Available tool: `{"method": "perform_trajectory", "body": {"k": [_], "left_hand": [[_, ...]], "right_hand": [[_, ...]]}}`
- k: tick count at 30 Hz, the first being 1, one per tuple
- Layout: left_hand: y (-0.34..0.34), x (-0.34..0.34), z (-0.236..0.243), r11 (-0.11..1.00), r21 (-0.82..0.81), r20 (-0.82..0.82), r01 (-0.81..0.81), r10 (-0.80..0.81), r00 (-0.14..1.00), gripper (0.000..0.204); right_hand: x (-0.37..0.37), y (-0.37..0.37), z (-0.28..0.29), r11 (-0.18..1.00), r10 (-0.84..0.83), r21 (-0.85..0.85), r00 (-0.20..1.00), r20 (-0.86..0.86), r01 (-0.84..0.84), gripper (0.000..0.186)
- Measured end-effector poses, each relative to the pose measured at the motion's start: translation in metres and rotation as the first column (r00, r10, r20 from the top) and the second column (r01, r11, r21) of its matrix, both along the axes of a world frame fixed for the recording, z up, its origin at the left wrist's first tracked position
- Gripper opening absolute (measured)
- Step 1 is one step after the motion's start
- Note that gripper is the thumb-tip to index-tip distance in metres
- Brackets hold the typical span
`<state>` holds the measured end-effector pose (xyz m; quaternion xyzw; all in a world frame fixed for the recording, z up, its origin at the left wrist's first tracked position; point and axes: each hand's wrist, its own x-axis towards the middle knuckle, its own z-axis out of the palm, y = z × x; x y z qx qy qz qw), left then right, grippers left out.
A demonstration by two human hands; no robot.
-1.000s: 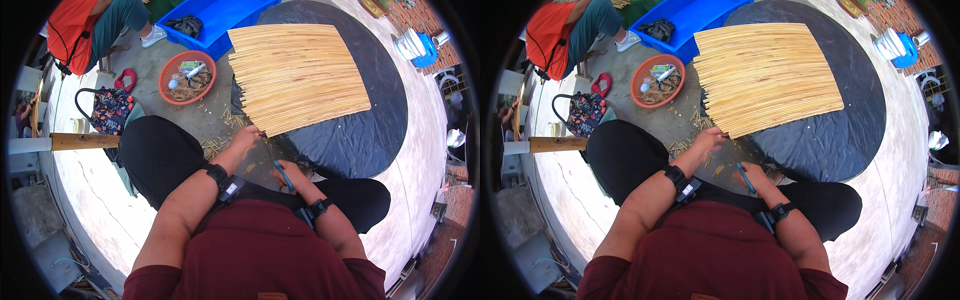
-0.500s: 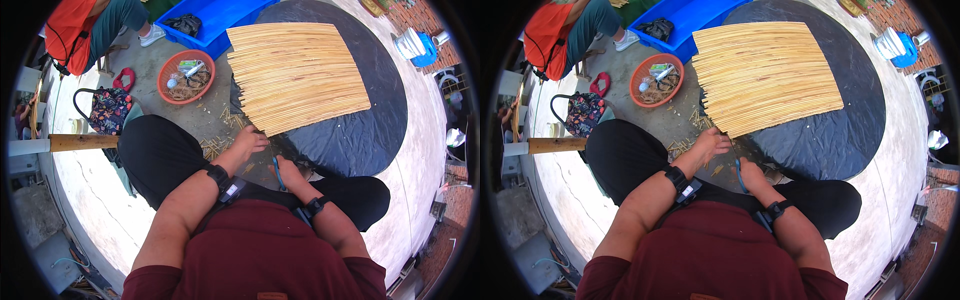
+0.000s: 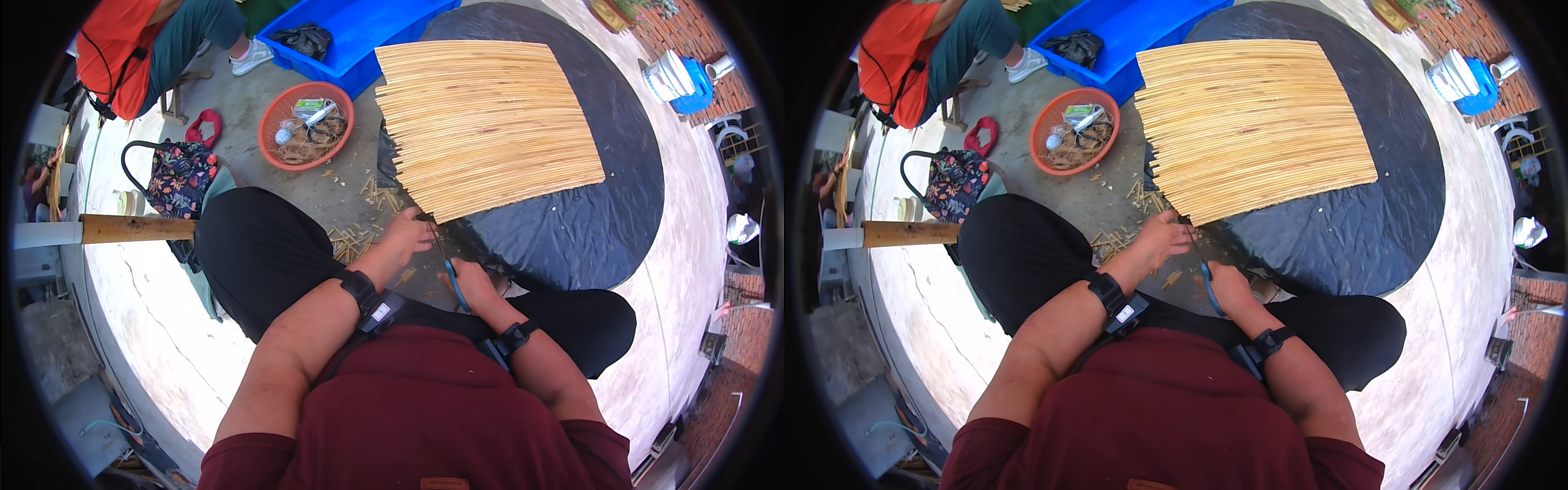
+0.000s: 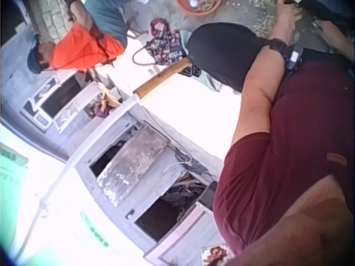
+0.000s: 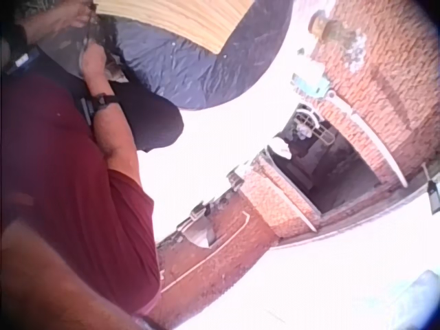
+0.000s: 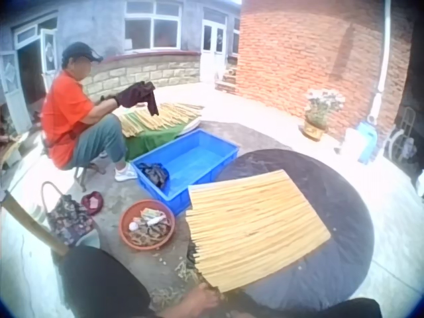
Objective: The person trims the edges of a woven bamboo mat using scissors. The person holds the mat and cuts along the perimeter to remove excess material and uneven ends of the bamboo sticks.
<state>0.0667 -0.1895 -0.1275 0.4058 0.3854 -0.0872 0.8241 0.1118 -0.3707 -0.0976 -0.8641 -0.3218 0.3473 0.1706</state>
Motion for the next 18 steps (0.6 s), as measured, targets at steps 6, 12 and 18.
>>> {"method": "perform_trajectory", "body": {"k": [6, 12, 18], "left_hand": [[0.003, -0.001, -0.011, 0.992, 0.125, -0.041, 0.02, -0.015, 0.999, 0.027], [0.002, 0.002, -0.018, 0.984, 0.178, -0.055, -0.012, 0.022, 0.998, 0.01], [0.001, 0.007, -0.014, 0.975, 0.224, -0.073, 0.007, 0.01, 0.997, 0.009]], "right_hand": [[0.0, -0.002, -0.007, 0.966, -0.249, -0.039, 0.881, -0.401, 0.255, 0.033], [-0.001, 0.003, -0.005, 0.966, -0.237, 0.008, 0.89, -0.389, 0.26, 0.031], [-0.001, -0.001, -0.012, 0.964, -0.217, 0.071, 0.909, -0.356, 0.258, 0.028]]}}
